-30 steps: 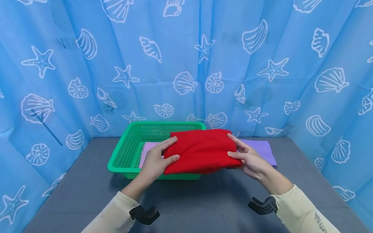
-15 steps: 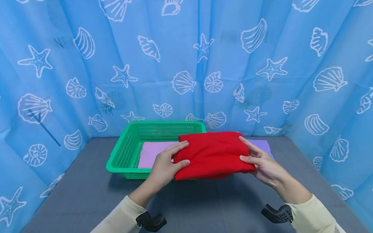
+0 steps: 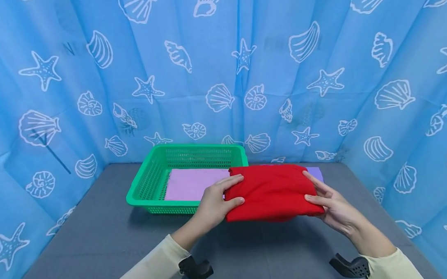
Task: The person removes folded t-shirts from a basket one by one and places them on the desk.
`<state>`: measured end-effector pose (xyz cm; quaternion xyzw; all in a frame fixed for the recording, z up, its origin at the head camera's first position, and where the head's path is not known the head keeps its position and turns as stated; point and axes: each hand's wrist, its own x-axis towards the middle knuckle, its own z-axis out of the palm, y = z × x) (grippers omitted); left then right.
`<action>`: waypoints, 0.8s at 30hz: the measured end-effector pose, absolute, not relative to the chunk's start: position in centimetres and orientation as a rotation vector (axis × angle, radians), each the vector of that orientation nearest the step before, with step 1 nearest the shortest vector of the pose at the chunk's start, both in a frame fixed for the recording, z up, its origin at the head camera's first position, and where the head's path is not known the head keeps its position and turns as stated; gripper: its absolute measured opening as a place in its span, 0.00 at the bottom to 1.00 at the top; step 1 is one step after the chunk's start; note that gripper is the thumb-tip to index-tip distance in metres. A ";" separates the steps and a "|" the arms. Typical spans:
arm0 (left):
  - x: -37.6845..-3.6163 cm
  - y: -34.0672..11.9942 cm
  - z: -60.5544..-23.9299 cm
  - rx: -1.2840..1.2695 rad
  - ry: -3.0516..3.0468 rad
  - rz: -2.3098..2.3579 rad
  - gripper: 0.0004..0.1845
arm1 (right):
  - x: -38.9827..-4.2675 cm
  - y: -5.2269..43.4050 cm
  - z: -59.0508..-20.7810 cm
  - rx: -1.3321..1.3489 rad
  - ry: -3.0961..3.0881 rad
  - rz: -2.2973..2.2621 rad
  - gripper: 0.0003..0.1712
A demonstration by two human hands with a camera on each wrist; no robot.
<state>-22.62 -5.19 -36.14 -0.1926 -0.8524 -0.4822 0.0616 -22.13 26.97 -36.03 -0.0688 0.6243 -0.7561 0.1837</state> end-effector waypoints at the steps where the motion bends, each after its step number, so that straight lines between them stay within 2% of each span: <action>1: -22.5 -5.0 -36.2 -0.585 -2.581 -1.459 0.37 | -22.0 27.2 -36.1 -0.179 1.766 -2.131 0.41; 24: -21.7 1.2 -37.6 -0.725 -2.627 -1.455 0.36 | -20.1 34.1 -38.8 -0.106 1.771 -2.147 0.38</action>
